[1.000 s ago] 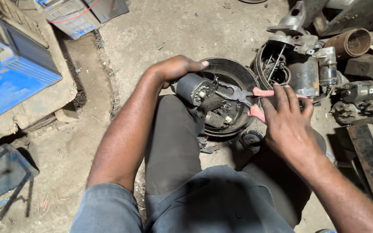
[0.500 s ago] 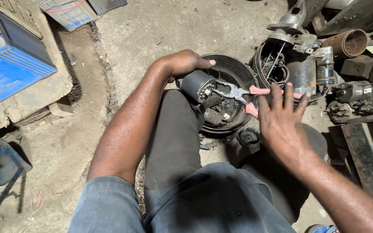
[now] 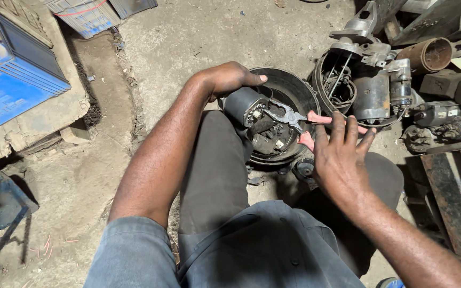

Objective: The person sits on the floor and wraps a rubber belt around a mechanical part. They then use a screwdriver and pliers to adjust the internal components of the part.

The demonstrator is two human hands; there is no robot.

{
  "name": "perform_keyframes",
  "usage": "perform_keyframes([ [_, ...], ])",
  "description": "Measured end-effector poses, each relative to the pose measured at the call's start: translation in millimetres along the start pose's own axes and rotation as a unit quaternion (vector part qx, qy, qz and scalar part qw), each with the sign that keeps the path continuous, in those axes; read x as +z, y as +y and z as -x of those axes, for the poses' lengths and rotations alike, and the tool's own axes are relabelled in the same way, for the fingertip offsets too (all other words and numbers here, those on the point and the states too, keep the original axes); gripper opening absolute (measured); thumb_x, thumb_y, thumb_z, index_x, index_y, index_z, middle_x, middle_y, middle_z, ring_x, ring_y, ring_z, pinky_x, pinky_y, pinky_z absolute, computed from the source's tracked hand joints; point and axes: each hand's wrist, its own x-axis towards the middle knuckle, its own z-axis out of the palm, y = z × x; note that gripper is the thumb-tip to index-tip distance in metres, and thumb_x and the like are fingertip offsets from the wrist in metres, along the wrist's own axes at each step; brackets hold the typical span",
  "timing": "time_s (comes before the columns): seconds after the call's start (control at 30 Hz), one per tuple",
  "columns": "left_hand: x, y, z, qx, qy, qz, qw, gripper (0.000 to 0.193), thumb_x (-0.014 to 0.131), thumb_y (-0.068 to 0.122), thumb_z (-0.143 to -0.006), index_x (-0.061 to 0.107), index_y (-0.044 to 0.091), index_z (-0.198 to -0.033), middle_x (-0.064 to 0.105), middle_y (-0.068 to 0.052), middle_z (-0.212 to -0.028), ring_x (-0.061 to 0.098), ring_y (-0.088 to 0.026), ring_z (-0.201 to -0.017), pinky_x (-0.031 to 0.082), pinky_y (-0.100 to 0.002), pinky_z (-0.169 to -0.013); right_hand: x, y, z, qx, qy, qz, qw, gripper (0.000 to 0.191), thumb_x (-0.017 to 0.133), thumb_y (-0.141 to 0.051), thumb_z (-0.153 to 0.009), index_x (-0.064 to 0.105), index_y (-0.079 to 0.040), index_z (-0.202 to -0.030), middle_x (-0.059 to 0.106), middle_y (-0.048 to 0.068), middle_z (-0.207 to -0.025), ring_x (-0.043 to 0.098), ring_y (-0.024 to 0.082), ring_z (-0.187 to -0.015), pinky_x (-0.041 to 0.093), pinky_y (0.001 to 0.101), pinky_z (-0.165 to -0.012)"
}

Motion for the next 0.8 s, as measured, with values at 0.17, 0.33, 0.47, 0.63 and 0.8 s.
perform_keyframes([
  [0.17,0.0,2.1,3.0,-0.009,0.003,-0.006,1.0,0.065,0.07,0.054,-0.084,0.072,0.002,-0.122,0.075,-0.019,-0.116,0.073,-0.029,-0.103,0.054,-0.045,-0.088,-5.3,10.2,-4.3,-0.043,-0.007,0.083,0.996,0.061,0.055,-0.009,-0.088,0.046,0.005,-0.147,0.033,0.037,-0.154,0.038,0.058,-0.14,0.027,0.0841,-0.103],
  [0.33,-0.7,-0.6,1.4,0.015,0.011,-0.012,1.0,0.067,0.069,0.056,-0.084,0.073,0.0,-0.12,0.076,-0.018,-0.115,0.073,-0.029,-0.101,0.055,-0.045,-0.086,-3.8,10.3,-3.2,-0.027,-0.005,0.024,0.999,0.056,0.053,-0.009,-0.089,0.046,0.006,-0.143,0.03,0.038,-0.156,0.033,0.059,-0.144,0.022,0.0864,-0.104],
  [0.47,-0.9,-5.2,-2.4,0.011,0.01,0.002,1.0,0.065,0.07,0.055,-0.084,0.073,0.001,-0.119,0.076,-0.019,-0.112,0.074,-0.029,-0.097,0.056,-0.046,-0.085,2.5,9.3,-1.8,-0.024,0.019,-0.017,0.999,0.056,0.052,-0.008,-0.089,0.045,0.007,-0.143,0.027,0.041,-0.155,0.028,0.062,-0.144,0.018,0.0884,-0.101],
  [0.63,0.7,-9.8,-9.6,0.049,-0.003,-0.004,0.999,0.063,0.071,0.056,-0.082,0.075,0.002,-0.115,0.078,-0.013,-0.109,0.074,-0.024,-0.094,0.057,-0.041,-0.084,6.6,9.6,-4.9,-0.02,0.018,-0.028,0.999,0.057,0.049,-0.004,-0.087,0.045,0.006,-0.144,0.025,0.042,-0.156,0.024,0.063,-0.146,0.014,0.0886,-0.103],
  [0.8,-0.8,-14.8,-14.8,0.07,-0.011,-0.002,0.997,0.062,0.071,0.057,-0.083,0.078,0.002,-0.112,0.079,-0.011,-0.106,0.073,-0.021,-0.09,0.057,-0.038,-0.082,-5.0,12.2,-5.6,-0.034,0.036,-0.013,0.999,0.06,0.051,-0.007,-0.089,0.043,0.007,-0.148,0.027,0.038,-0.158,0.026,0.061,-0.147,0.015,0.0895,-0.104],
])
